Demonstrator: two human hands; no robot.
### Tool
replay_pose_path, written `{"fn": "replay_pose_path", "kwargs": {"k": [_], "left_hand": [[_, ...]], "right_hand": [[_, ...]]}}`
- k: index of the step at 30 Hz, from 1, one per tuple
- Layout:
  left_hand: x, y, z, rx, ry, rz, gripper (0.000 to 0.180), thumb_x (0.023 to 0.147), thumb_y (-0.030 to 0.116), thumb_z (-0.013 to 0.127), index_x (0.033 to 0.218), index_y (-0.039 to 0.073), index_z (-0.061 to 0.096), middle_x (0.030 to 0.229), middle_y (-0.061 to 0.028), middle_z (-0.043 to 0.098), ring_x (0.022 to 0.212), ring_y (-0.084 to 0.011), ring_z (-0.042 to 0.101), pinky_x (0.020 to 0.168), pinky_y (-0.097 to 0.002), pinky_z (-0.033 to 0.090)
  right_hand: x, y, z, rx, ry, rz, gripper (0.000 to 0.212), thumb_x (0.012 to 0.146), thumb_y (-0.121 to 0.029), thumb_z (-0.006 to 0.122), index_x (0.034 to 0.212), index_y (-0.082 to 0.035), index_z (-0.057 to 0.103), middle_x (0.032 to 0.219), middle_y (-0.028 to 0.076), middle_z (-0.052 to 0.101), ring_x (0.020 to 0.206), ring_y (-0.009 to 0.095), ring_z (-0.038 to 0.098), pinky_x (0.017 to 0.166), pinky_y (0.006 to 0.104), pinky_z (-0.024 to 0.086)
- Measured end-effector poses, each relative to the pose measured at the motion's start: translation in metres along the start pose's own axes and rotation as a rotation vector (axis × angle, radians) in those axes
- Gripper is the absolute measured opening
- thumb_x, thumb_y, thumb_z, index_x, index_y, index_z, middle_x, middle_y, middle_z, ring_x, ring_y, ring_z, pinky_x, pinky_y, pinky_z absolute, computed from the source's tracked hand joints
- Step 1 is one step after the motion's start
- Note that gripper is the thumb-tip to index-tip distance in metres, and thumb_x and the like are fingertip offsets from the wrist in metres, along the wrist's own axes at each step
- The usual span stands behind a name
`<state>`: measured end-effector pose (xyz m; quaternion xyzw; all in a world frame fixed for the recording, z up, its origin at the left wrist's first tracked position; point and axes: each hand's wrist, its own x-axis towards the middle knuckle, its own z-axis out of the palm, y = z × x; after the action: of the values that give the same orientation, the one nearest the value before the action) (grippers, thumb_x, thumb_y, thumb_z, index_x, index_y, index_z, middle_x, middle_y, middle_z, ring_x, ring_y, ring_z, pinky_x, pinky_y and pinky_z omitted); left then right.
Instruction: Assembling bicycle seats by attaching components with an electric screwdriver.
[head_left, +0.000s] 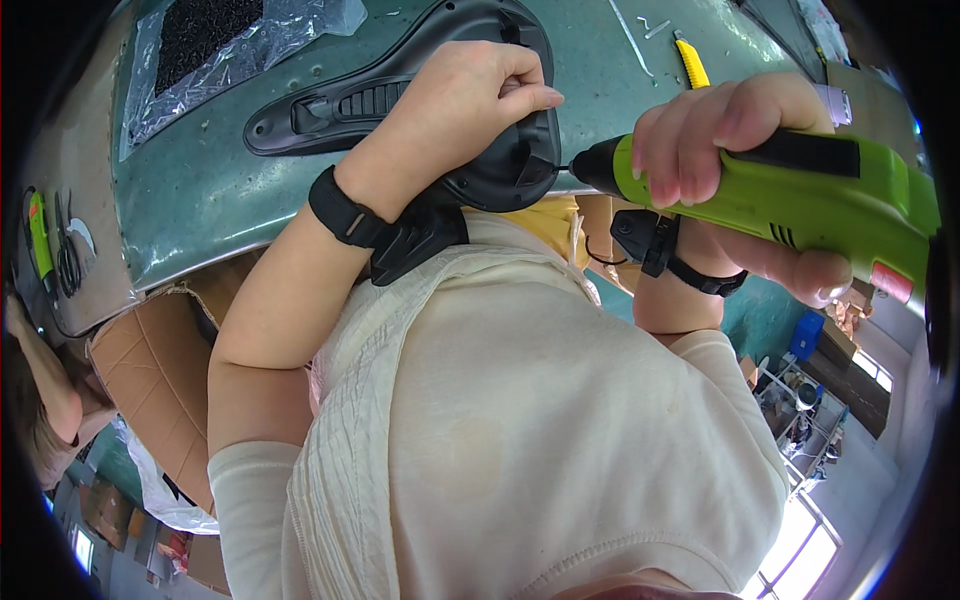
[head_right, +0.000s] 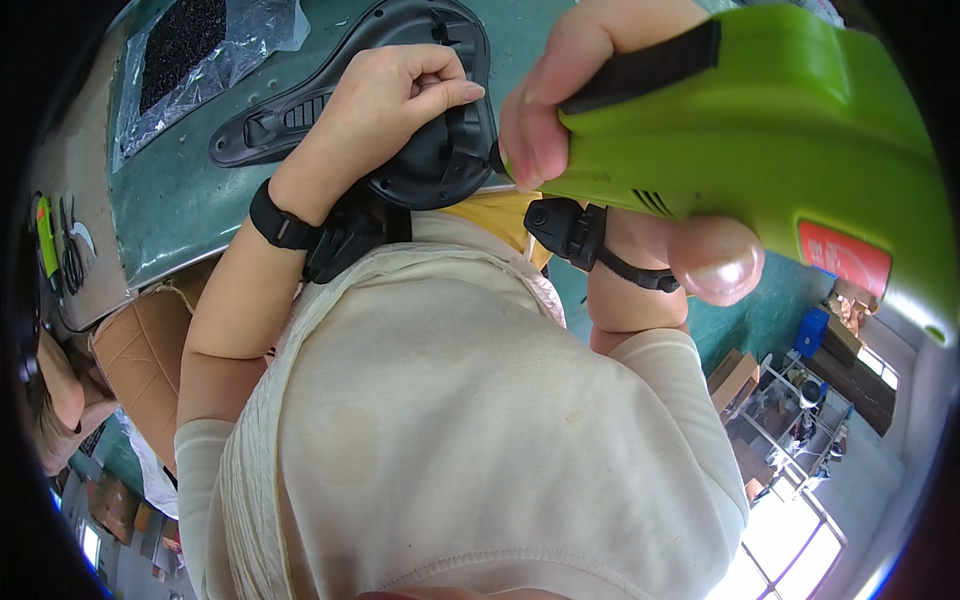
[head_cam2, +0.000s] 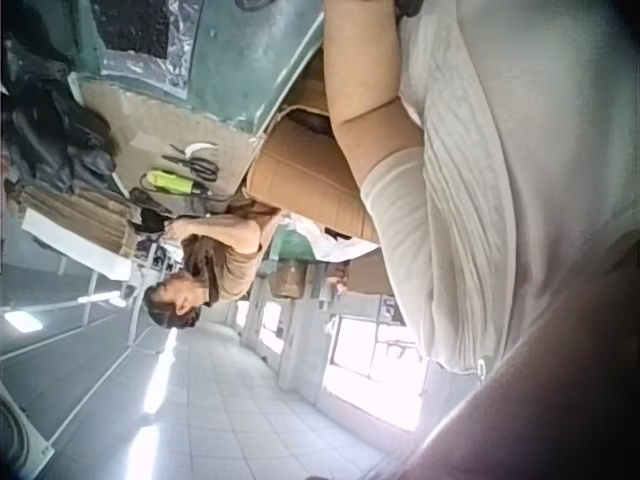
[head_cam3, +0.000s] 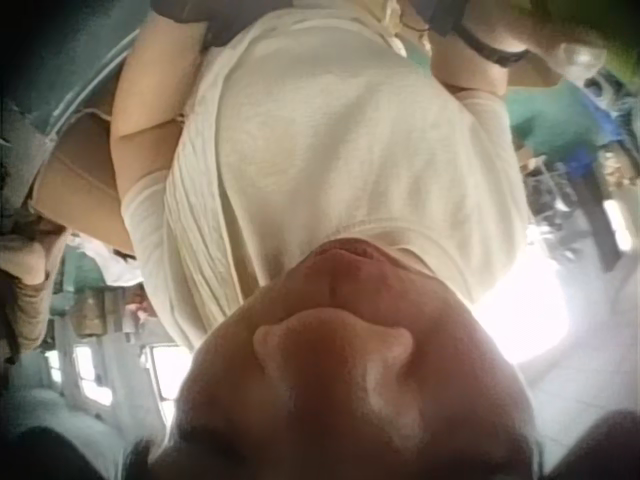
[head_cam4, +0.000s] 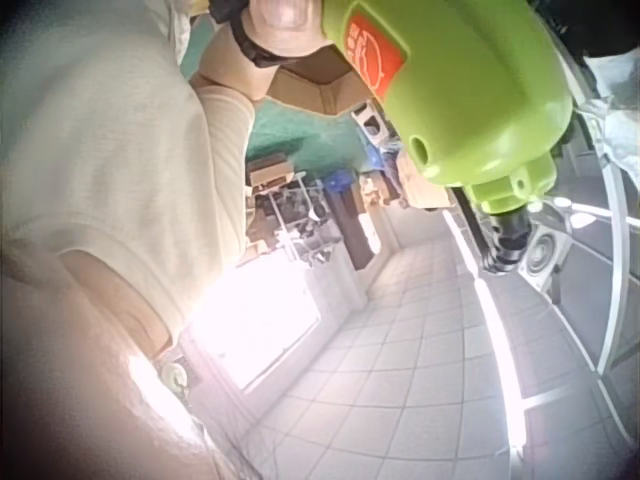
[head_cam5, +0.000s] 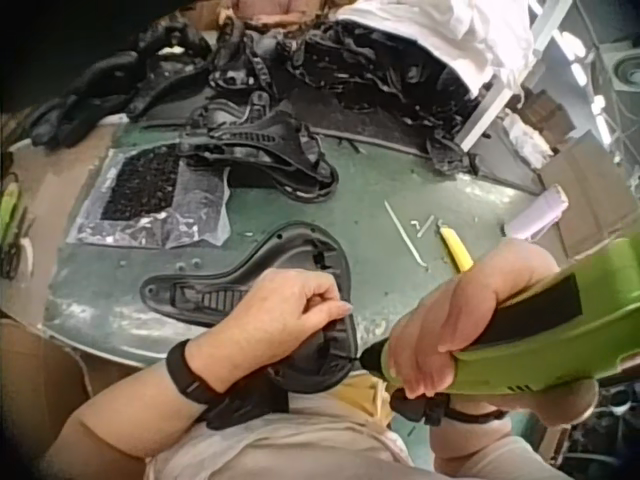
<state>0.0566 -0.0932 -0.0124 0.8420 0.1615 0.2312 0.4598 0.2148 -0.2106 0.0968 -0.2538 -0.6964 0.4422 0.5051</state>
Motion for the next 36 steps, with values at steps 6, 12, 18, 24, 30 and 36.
{"fn": "replay_pose_path", "kwargs": {"k": [6, 12, 18, 24, 30, 36], "left_hand": [[-0.002, -0.004, 0.003, 0.038, -0.001, 0.003, 0.029, 0.083, 0.029, 0.070, 0.081, 0.000, 0.065, 0.057, -0.0086, 0.049, 0.051, -0.0189, 0.044, 0.051, -0.0309, 0.037], [-0.003, -0.005, 0.006, 0.103, 0.038, 0.053, 0.029, 0.083, 0.029, 0.070, 0.078, 0.001, 0.063, 0.056, -0.0092, 0.047, 0.051, -0.0224, 0.043, 0.050, -0.0331, 0.036], [-0.004, -0.012, 0.010, 0.139, 0.072, 0.082, 0.029, 0.083, 0.030, 0.069, 0.078, 0.002, 0.063, 0.058, -0.0111, 0.050, 0.052, -0.0253, 0.047, 0.051, -0.0357, 0.037], [-0.004, -0.009, 0.010, 0.100, 0.068, 0.065, 0.030, 0.083, 0.030, 0.069, 0.077, 0.002, 0.063, 0.058, -0.0113, 0.050, 0.052, -0.0258, 0.046, 0.051, -0.0363, 0.037], [0.000, -0.008, 0.005, 0.059, 0.028, 0.006, 0.030, 0.082, 0.030, 0.069, 0.078, 0.000, 0.062, 0.056, -0.0101, 0.047, 0.051, -0.0225, 0.042, 0.051, -0.0336, 0.036], [0.000, -0.007, 0.006, 0.056, 0.041, 0.007, 0.030, 0.083, 0.029, 0.069, 0.079, 0.000, 0.063, 0.056, -0.0094, 0.047, 0.051, -0.0209, 0.041, 0.051, -0.0331, 0.036]], "right_hand": [[-0.004, 0.001, 0.006, -0.009, -0.010, 0.016, 0.079, 0.071, -0.072, 0.069, 0.108, -0.005, 0.046, 0.082, 0.005, 0.058, 0.069, 0.020, 0.062, 0.064, 0.0348, 0.050], [-0.013, 0.006, 0.007, 0.052, -0.002, 0.030, 0.076, 0.070, -0.069, 0.072, 0.106, -0.007, 0.047, 0.082, 0.005, 0.058, 0.067, 0.020, 0.062, 0.063, 0.0349, 0.051], [-0.007, 0.006, 0.013, -0.052, -0.106, 0.008, 0.078, 0.068, -0.070, 0.074, 0.105, -0.006, 0.049, 0.082, 0.004, 0.058, 0.064, 0.021, 0.061, 0.058, 0.0333, 0.050], [-0.006, 0.005, 0.015, 0.005, 0.030, 0.069, 0.092, 0.064, -0.081, 0.067, 0.115, -0.006, 0.047, 0.086, 0.008, 0.058, 0.072, 0.022, 0.061, 0.066, 0.0350, 0.049], [-0.010, 0.007, 0.009, 0.075, 0.105, -0.005, 0.099, 0.063, -0.087, 0.058, 0.122, -0.009, 0.046, 0.088, 0.008, 0.056, 0.074, 0.022, 0.059, 0.071, 0.0381, 0.047], [-0.013, 0.006, 0.007, 0.103, 0.085, -0.004, 0.092, 0.065, -0.084, 0.059, 0.120, -0.012, 0.047, 0.087, 0.007, 0.055, 0.074, 0.021, 0.058, 0.072, 0.0400, 0.046]]}}
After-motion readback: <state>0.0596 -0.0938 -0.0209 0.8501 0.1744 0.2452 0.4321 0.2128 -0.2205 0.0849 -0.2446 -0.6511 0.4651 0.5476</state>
